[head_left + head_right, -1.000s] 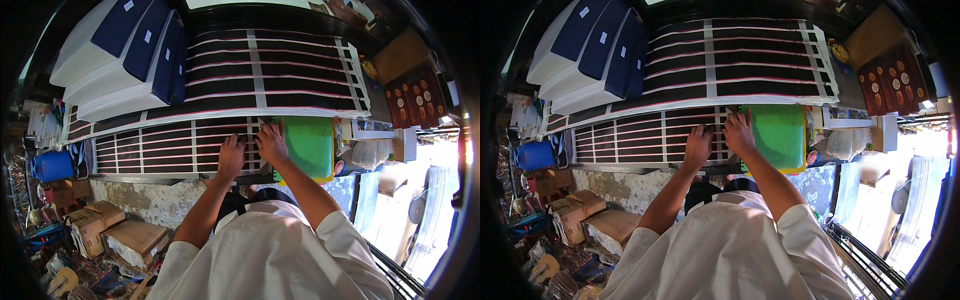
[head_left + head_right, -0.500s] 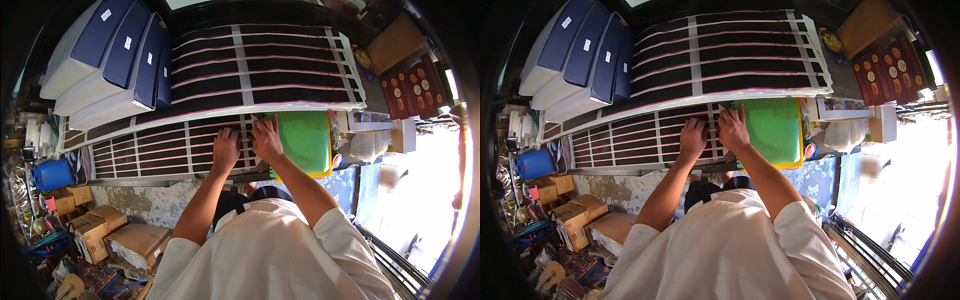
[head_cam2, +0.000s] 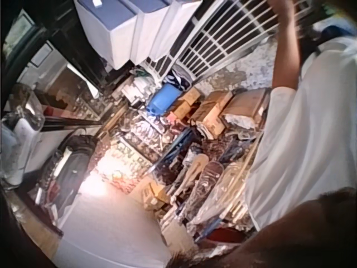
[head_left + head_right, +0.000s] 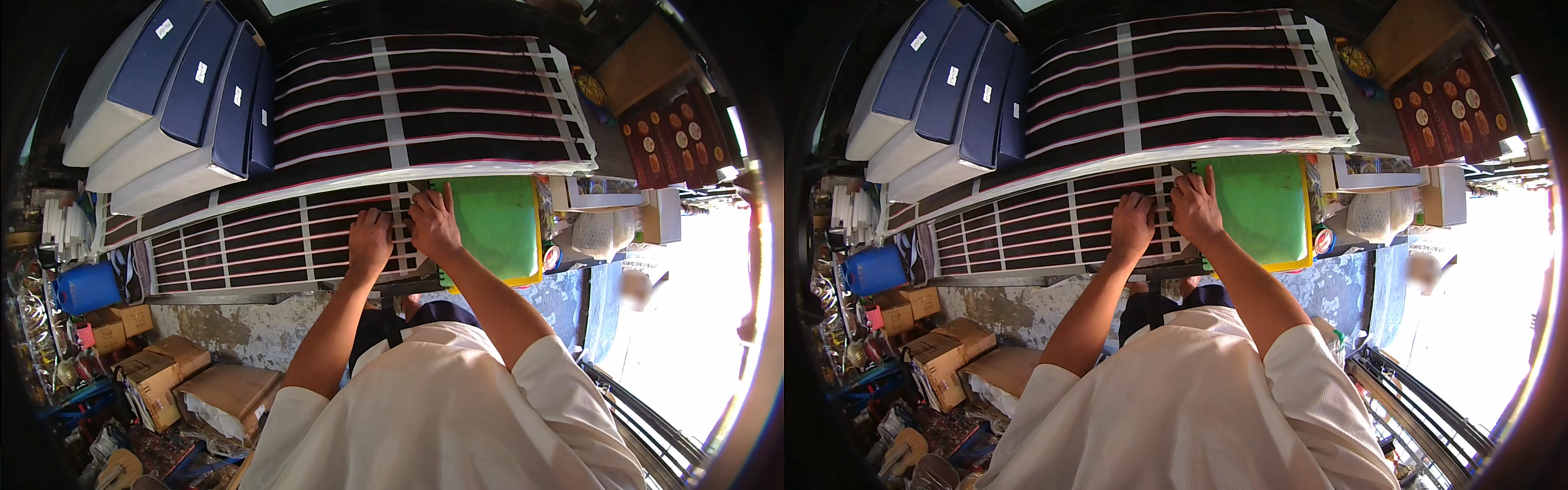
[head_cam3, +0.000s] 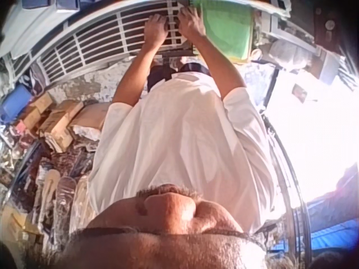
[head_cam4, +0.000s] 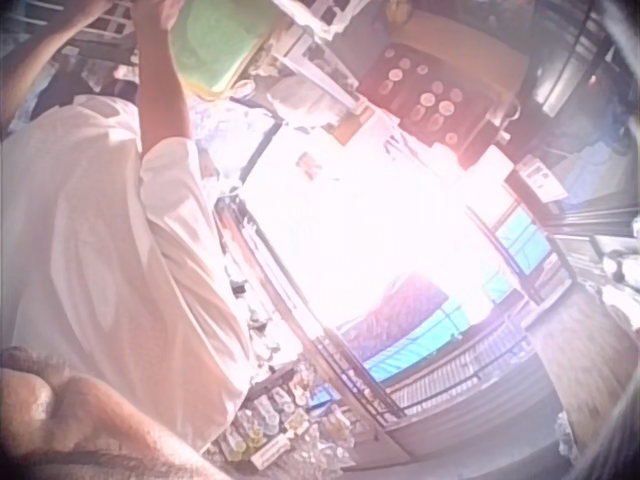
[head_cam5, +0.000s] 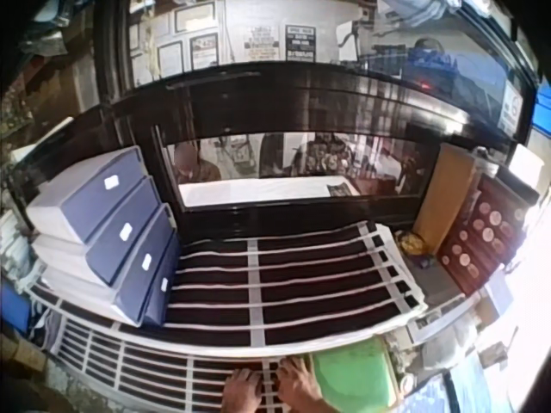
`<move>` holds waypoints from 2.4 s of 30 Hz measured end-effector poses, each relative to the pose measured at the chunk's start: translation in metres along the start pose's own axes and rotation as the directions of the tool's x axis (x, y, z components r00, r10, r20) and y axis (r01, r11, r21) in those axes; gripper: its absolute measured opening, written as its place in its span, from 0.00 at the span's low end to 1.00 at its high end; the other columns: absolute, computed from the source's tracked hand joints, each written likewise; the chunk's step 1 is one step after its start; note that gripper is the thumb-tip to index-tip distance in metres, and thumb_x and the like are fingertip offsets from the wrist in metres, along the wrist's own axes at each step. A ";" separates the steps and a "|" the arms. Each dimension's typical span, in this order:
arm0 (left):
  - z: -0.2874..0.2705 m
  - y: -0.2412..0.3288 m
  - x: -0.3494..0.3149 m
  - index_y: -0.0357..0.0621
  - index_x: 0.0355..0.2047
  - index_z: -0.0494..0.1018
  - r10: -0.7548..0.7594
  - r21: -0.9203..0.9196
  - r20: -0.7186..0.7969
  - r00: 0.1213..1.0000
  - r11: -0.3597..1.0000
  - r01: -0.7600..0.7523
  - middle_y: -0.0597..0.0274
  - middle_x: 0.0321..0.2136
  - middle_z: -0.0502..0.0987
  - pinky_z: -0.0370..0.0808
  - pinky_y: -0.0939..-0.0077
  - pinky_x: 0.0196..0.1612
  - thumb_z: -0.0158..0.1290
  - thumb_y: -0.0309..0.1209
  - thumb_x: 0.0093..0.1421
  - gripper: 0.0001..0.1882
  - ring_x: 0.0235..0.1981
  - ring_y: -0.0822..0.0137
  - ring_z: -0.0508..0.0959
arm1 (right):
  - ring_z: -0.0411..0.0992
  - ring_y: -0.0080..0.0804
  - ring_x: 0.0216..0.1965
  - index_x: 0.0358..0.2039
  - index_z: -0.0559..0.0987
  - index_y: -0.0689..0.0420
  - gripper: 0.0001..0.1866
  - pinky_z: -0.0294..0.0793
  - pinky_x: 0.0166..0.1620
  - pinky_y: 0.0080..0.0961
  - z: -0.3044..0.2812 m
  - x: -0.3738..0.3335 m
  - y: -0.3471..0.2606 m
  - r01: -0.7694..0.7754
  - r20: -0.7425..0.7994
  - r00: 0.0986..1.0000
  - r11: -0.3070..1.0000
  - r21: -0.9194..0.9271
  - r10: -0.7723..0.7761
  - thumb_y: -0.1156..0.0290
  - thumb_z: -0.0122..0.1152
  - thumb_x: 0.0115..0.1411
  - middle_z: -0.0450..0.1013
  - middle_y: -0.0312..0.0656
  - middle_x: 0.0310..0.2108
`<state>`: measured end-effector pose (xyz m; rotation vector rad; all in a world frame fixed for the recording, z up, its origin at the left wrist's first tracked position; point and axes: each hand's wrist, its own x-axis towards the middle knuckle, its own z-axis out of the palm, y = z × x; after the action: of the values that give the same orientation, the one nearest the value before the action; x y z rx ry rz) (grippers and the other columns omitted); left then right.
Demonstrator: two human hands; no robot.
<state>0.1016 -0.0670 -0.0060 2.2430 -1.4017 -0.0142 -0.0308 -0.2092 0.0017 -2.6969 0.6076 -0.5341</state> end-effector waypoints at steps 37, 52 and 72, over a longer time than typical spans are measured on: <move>-0.014 -0.001 0.064 0.39 0.38 0.82 0.338 0.061 0.391 0.856 0.919 -0.390 0.51 0.40 0.83 0.87 0.58 0.51 0.70 0.24 0.51 0.13 0.48 0.50 0.86 | 0.70 0.47 0.67 0.41 0.89 0.58 0.15 0.49 0.83 0.71 -0.006 0.003 0.001 0.024 0.038 0.999 0.999 -0.037 -0.023 0.76 0.74 0.49 0.76 0.42 0.57; -0.013 -0.014 0.058 0.34 0.39 0.82 0.298 0.013 0.333 0.894 0.947 -0.320 0.48 0.40 0.83 0.87 0.56 0.52 0.69 0.26 0.51 0.15 0.47 0.48 0.85 | 0.70 0.47 0.68 0.38 0.89 0.58 0.11 0.49 0.82 0.75 -0.004 0.003 0.003 0.016 0.041 0.999 1.000 -0.003 -0.016 0.76 0.75 0.52 0.77 0.43 0.57; -0.093 -0.148 -0.035 0.40 0.62 0.82 -0.250 0.274 0.003 0.968 0.932 0.239 0.41 0.68 0.79 0.82 0.48 0.66 0.64 0.33 0.69 0.23 0.66 0.41 0.80 | 0.63 0.51 0.76 0.47 0.90 0.59 0.13 0.44 0.82 0.80 -0.010 0.039 -0.007 -0.064 0.193 0.977 0.984 -0.164 0.096 0.71 0.74 0.62 0.73 0.46 0.67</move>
<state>0.2340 0.0519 0.0067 2.6470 -1.1927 0.0556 0.0000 -0.2242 0.0244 -2.8113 0.7253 -0.1971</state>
